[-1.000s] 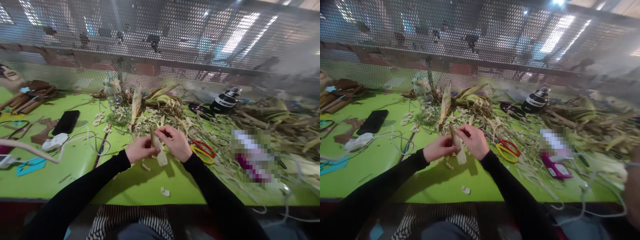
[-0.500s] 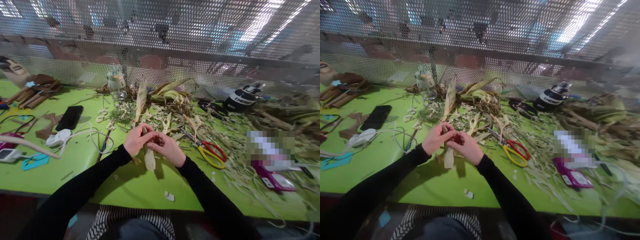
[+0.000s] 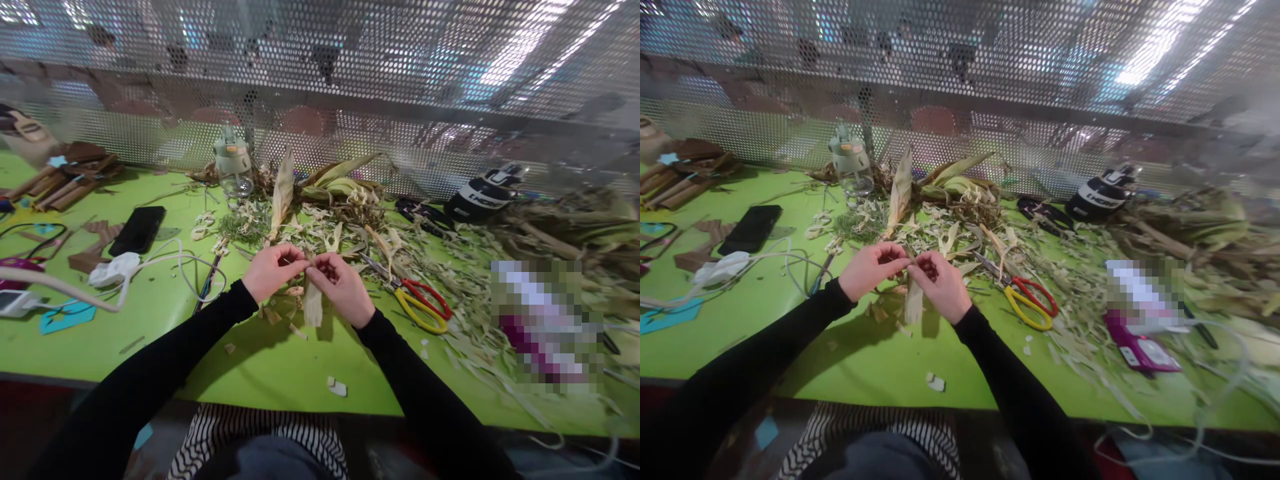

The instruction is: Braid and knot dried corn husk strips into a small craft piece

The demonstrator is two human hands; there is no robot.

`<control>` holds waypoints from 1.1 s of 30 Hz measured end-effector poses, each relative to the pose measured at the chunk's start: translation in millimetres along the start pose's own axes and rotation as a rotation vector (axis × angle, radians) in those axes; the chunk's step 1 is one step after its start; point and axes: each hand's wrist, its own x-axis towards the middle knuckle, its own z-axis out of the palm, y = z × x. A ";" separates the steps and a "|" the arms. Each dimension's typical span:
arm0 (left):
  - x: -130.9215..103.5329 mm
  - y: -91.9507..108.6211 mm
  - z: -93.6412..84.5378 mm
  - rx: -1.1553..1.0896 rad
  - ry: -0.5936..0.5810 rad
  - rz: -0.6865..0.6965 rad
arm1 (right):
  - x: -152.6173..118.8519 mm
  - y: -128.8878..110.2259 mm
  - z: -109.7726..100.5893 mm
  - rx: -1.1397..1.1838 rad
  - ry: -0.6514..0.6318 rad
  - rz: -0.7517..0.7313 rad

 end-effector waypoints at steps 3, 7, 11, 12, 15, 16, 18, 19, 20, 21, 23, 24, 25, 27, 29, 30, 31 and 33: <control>-0.6 1.2 1.4 0.010 -0.009 -0.023 | -2.1 -1.7 1.1 -0.048 0.058 -0.053; -0.6 2.0 1.6 -0.027 -0.029 -0.038 | -4.1 -1.7 2.4 -0.050 0.104 -0.117; -0.8 2.2 1.3 -0.065 -0.041 -0.078 | -4.3 1.0 5.4 -0.032 0.138 -0.145; -1.1 2.7 1.1 -0.069 -0.044 -0.078 | -4.3 1.6 6.2 -0.035 0.140 -0.143; -2.1 4.5 0.3 -0.043 -0.050 -0.034 | -4.1 3.2 7.8 -0.034 0.133 -0.133; -2.1 5.2 -0.1 -0.043 -0.055 -0.025 | -4.0 3.4 7.9 -0.025 0.127 -0.122; -1.7 6.0 -1.1 -0.092 -0.080 -0.044 | -3.6 3.6 7.6 0.033 0.111 -0.082; -1.3 6.2 -1.6 -0.140 -0.097 -0.070 | -3.3 3.6 7.1 0.086 0.099 -0.055; -0.7 6.3 -2.3 -0.197 -0.116 -0.099 | -2.9 3.4 6.5 0.145 0.085 -0.027; -0.2 6.2 -3.1 -0.254 -0.133 -0.126 | -2.4 3.2 5.9 0.202 0.072 -0.004; 0.5 5.9 -4.8 -0.345 -0.162 -0.166 | -1.4 2.7 4.6 0.285 0.061 0.027; 0.7 5.8 -5.7 -0.381 -0.171 -0.186 | -0.8 2.3 4.0 0.310 0.055 0.034; 0.7 5.8 -6.4 -0.415 -0.176 -0.210 | -0.3 1.9 3.3 0.328 0.047 0.037; 0.5 6.1 -7.4 -0.471 -0.169 -0.264 | 0.6 1.1 1.9 0.366 0.015 0.040; 0.2 6.7 -8.2 -0.498 -0.136 -0.296 | 1.1 0.5 0.2 0.390 -0.037 0.049; 0.2 7.1 -8.8 -0.496 -0.108 -0.290 | 1.3 0.5 -0.7 0.387 -0.072 0.062; 0.3 7.6 -9.4 -0.485 -0.073 -0.268 | 1.3 0.7 -1.6 0.374 -0.117 0.081; 1.1 8.4 -11.3 -0.454 0.002 -0.206 | 1.1 1.3 -3.2 0.347 -0.223 0.120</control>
